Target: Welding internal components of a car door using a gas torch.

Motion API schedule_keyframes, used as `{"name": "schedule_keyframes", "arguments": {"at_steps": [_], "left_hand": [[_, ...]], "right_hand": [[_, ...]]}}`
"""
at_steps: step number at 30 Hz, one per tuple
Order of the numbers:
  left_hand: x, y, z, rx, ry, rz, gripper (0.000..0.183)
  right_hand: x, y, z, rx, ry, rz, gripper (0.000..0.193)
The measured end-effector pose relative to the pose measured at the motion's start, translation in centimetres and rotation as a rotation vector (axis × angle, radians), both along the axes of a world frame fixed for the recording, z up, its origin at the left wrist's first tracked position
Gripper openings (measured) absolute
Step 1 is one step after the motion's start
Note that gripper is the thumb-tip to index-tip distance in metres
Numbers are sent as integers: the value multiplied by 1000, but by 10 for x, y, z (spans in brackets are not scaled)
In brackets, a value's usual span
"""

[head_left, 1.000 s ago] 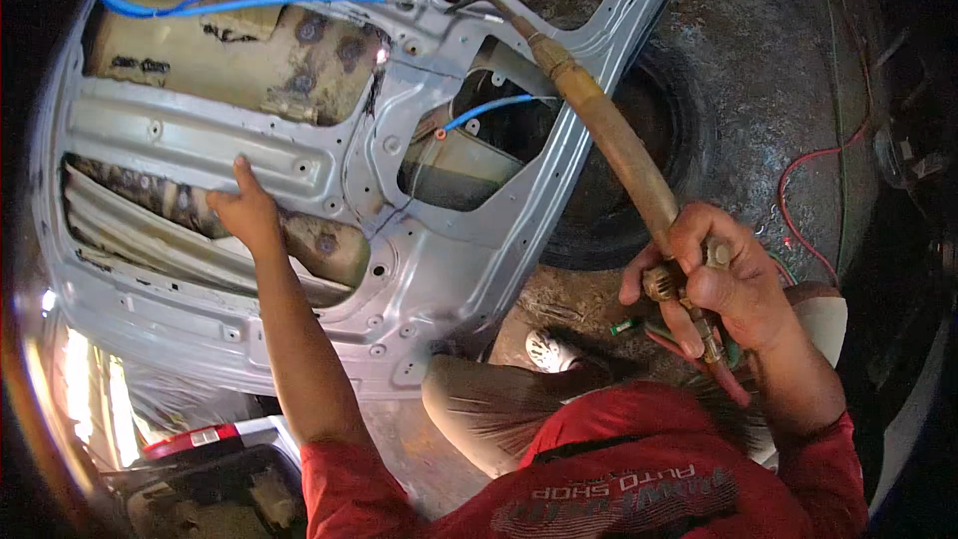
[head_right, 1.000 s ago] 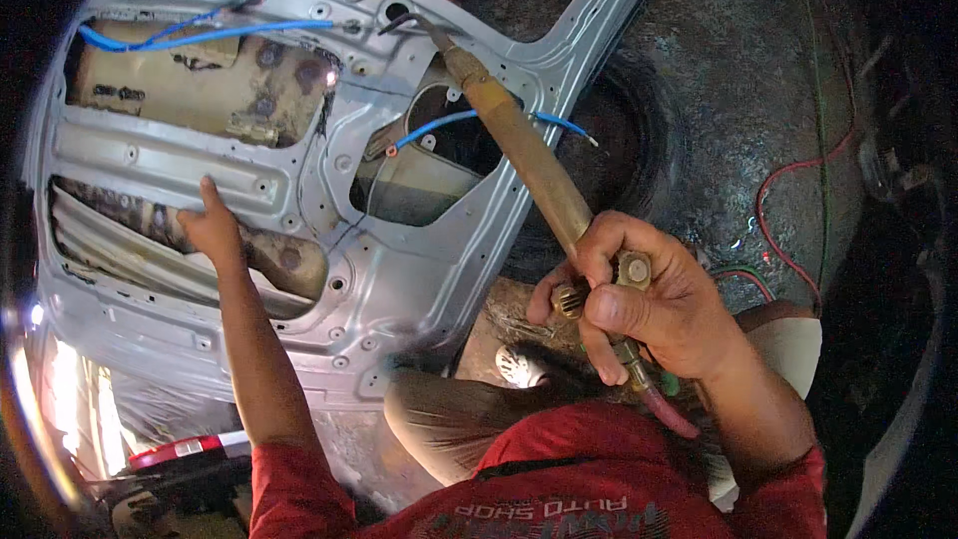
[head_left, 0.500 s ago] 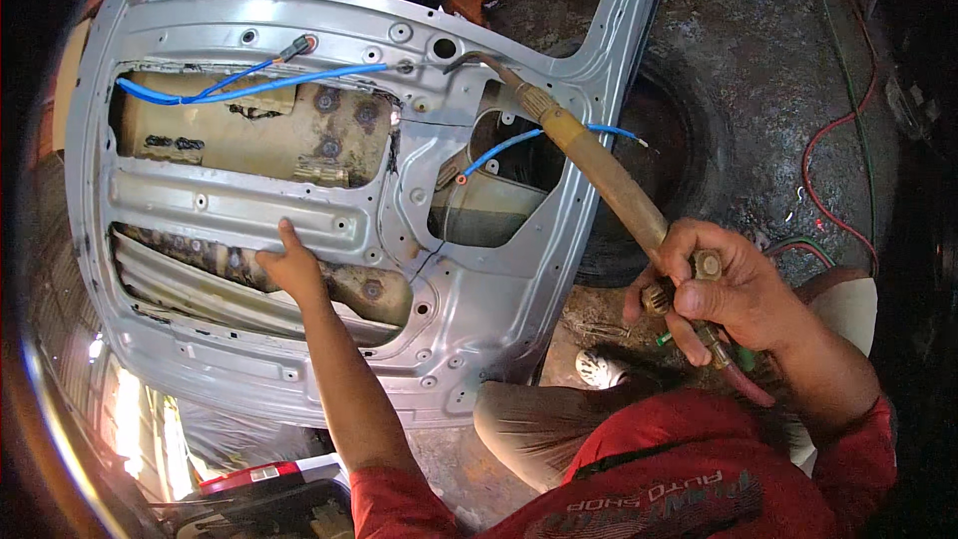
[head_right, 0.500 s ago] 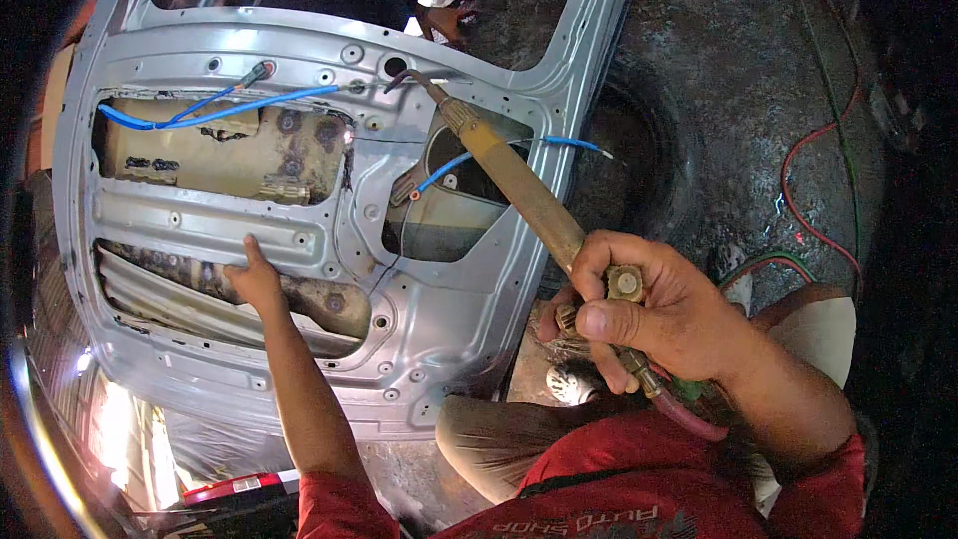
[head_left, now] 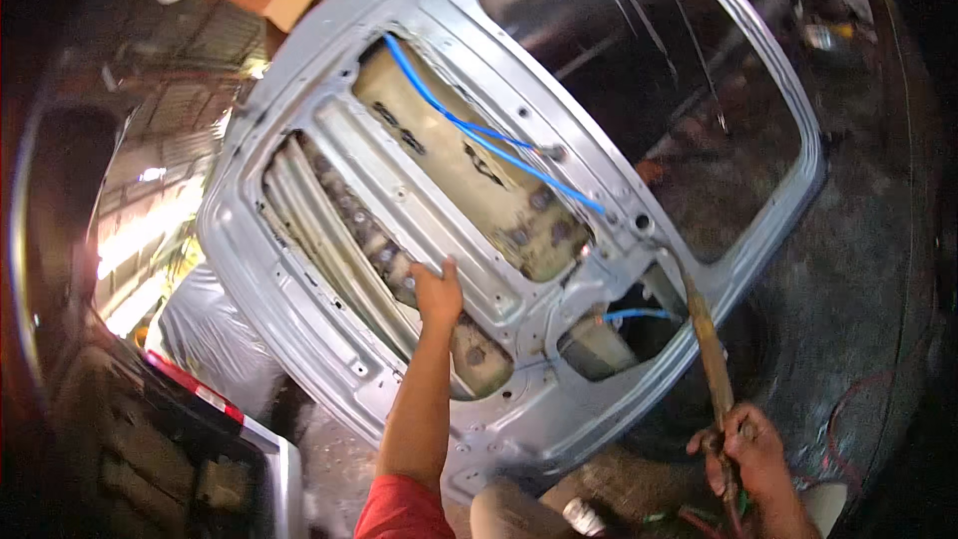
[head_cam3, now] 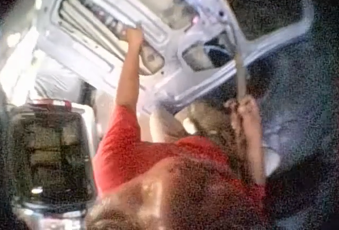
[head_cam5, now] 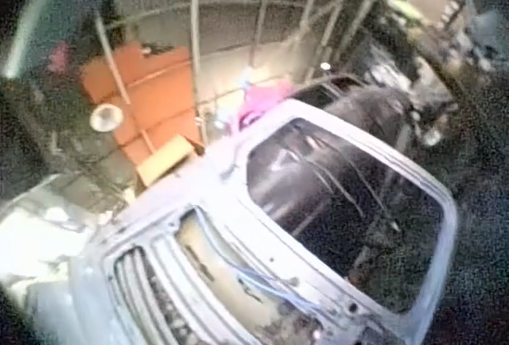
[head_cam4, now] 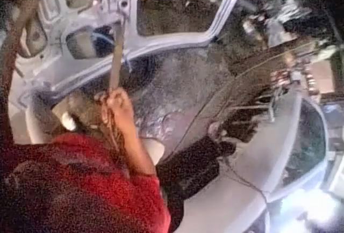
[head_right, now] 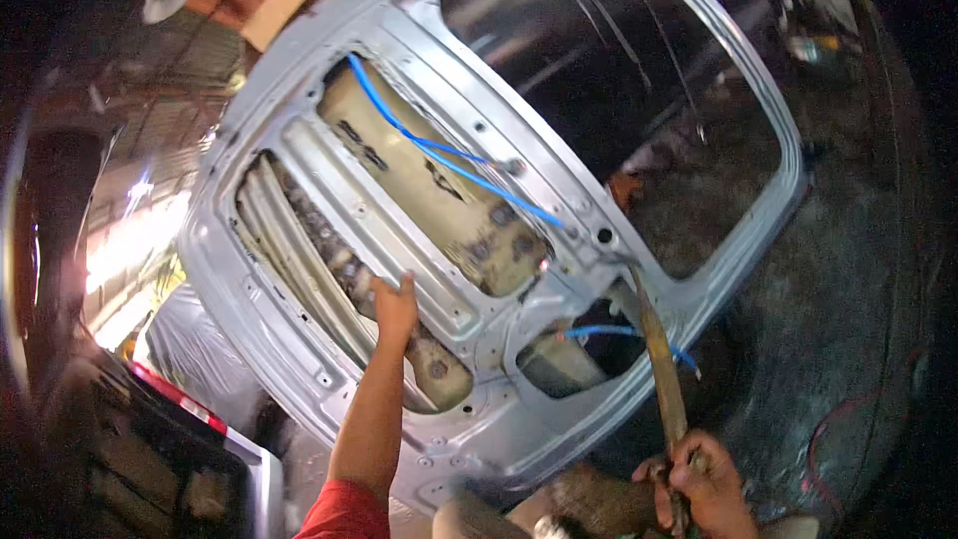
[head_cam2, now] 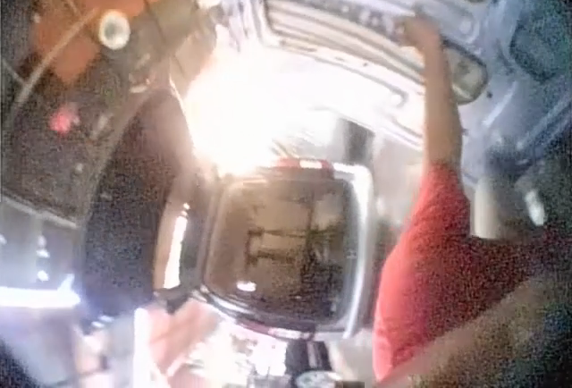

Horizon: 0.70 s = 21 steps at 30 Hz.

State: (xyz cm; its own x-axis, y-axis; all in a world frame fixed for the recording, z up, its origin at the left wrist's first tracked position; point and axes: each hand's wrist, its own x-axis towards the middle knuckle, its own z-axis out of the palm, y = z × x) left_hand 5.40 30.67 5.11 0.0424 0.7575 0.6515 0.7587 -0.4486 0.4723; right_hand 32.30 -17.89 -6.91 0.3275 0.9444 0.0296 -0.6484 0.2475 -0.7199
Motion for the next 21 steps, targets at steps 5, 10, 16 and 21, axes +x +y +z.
{"name": "schedule_keyframes", "arguments": {"at_steps": [5, 10, 16, 21], "left_hand": [[-11, -19, 41, -168, 228, 165, 77], [-9, -21, 64, -261, 347, 237, 82], [-8, -4, 67, -314, 334, 193, 82], [-5, -9, 72, -344, 337, 206, 82]], "right_hand": [[-6, 7, 7, -61, -43, -18, 42], [-8, 2, 30, -161, -186, 67, 30], [-8, -2, 25, -193, -260, 55, 30], [-10, -2, 31, -192, -277, 44, 33]]}}
